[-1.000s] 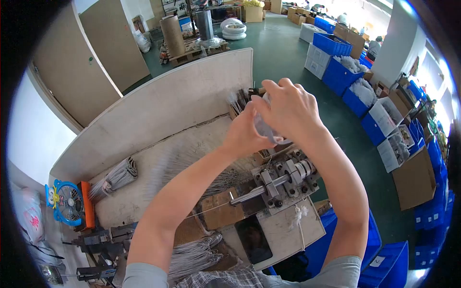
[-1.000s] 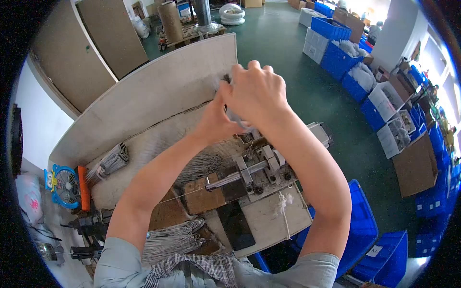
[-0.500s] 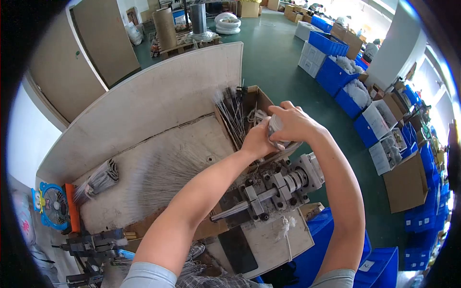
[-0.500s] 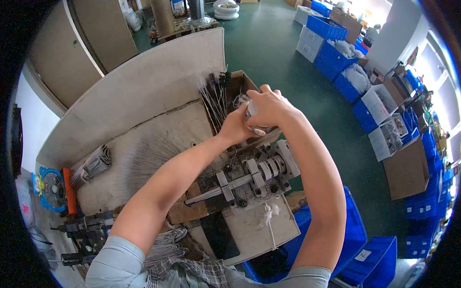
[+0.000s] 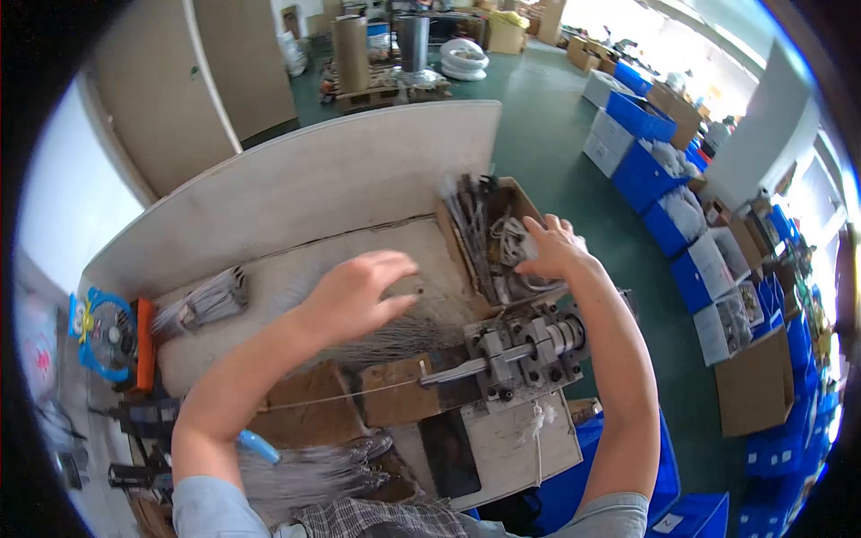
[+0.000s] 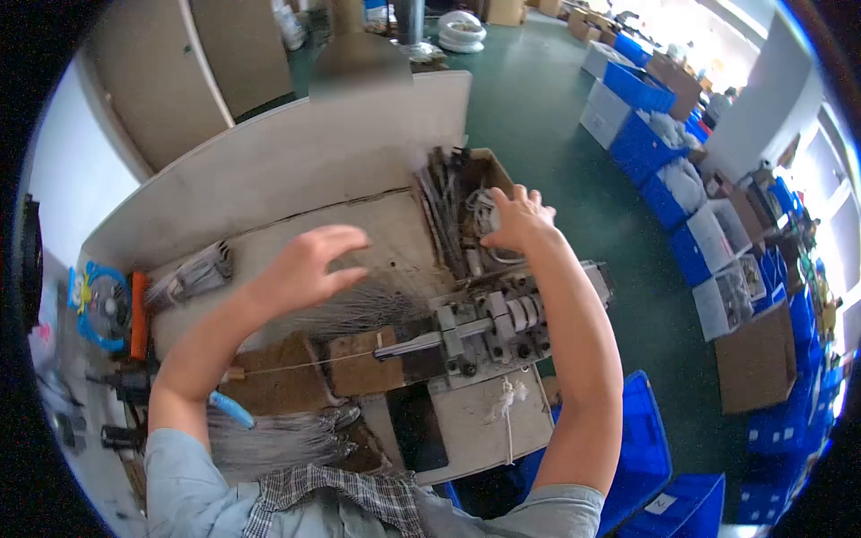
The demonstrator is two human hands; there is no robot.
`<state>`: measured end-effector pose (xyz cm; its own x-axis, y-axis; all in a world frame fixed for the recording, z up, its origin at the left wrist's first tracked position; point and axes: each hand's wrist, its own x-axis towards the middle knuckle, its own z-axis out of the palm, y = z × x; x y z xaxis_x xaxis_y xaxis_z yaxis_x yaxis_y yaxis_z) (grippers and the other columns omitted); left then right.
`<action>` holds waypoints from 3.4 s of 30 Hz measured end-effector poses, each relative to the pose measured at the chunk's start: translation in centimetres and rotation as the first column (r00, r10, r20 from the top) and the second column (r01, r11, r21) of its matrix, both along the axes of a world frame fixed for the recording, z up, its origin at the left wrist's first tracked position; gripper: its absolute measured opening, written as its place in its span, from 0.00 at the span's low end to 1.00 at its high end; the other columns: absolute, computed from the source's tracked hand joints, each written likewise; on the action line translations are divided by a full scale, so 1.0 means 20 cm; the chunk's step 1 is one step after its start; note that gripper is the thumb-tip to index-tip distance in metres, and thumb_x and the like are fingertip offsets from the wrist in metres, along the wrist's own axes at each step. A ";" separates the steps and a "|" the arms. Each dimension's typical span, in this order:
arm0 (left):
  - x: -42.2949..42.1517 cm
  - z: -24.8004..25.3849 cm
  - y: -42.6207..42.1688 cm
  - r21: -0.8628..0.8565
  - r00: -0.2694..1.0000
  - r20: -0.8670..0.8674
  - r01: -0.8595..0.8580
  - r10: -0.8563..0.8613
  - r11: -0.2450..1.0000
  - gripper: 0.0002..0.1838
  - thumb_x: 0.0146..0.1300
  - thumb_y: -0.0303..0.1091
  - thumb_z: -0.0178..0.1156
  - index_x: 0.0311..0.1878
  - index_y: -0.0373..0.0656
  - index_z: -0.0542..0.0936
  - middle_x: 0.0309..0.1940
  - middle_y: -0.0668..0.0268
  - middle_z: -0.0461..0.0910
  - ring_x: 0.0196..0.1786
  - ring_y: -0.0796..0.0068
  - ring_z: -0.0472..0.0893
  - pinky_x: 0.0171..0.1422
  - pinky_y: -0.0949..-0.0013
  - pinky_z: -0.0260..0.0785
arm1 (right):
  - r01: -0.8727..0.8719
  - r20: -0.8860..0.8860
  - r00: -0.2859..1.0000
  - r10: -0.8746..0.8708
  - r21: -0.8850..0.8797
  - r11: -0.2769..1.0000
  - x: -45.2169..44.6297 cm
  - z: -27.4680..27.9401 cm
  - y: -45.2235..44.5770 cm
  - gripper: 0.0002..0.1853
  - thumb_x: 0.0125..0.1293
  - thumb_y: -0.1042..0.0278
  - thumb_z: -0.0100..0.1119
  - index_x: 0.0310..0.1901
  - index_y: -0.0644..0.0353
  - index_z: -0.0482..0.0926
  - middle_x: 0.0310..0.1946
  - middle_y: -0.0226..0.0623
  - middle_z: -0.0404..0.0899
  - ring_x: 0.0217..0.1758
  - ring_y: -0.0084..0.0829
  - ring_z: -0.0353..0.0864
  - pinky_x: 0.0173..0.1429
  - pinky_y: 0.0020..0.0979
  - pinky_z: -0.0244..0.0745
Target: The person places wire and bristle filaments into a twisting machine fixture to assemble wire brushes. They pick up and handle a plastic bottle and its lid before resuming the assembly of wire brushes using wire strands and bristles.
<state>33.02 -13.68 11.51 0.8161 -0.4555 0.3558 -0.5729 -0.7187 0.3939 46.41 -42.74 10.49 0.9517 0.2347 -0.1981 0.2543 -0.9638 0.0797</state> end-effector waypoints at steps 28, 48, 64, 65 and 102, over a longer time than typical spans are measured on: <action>-2.04 -0.75 0.77 -0.543 0.355 -0.512 -0.839 0.782 0.026 0.09 0.64 0.32 0.62 0.40 0.35 0.84 0.31 0.59 0.84 0.32 0.72 0.83 0.36 0.69 0.74 | -0.052 -0.059 0.838 0.543 0.981 0.188 -1.61 -0.05 1.13 0.15 0.56 0.84 0.57 0.47 0.68 0.80 0.32 0.32 0.75 0.33 0.20 0.72 0.36 0.22 0.67; -1.63 -0.83 0.47 -0.207 0.734 -0.208 -0.679 0.647 0.704 0.06 0.57 0.33 0.65 0.37 0.45 0.81 0.33 0.67 0.75 0.33 0.64 0.80 0.35 0.63 0.74 | -0.517 0.291 0.856 0.427 0.464 0.719 -1.16 -0.54 1.09 0.10 0.63 0.71 0.59 0.47 0.56 0.80 0.42 0.36 0.78 0.42 0.43 0.81 0.44 0.39 0.77; -1.55 -0.75 0.46 -0.375 0.794 -0.165 -0.600 0.586 0.707 0.05 0.54 0.30 0.65 0.35 0.44 0.81 0.30 0.68 0.79 0.32 0.66 0.81 0.35 0.66 0.74 | -0.517 -0.110 0.746 0.656 0.524 0.676 -1.38 -0.48 0.84 0.09 0.58 0.63 0.64 0.38 0.55 0.79 0.33 0.38 0.80 0.38 0.43 0.82 0.40 0.42 0.75; -1.53 -0.72 0.47 -0.379 0.816 -0.133 -0.566 0.562 0.732 0.05 0.54 0.30 0.65 0.35 0.44 0.81 0.30 0.68 0.79 0.32 0.67 0.81 0.35 0.66 0.74 | -0.528 -0.076 0.750 0.657 0.530 0.664 -1.35 -0.46 0.83 0.08 0.58 0.64 0.64 0.38 0.55 0.79 0.33 0.37 0.80 0.38 0.43 0.82 0.39 0.42 0.75; -0.88 -0.46 0.08 -0.841 0.795 -0.526 -0.539 -0.303 0.047 0.16 0.72 0.38 0.56 0.50 0.32 0.81 0.37 0.62 0.84 0.41 0.75 0.83 0.48 0.73 0.77 | -0.828 0.544 0.544 0.639 0.224 0.514 -1.00 -0.16 0.56 0.09 0.49 0.75 0.65 0.35 0.58 0.83 0.29 0.30 0.81 0.36 0.33 0.78 0.40 0.33 0.73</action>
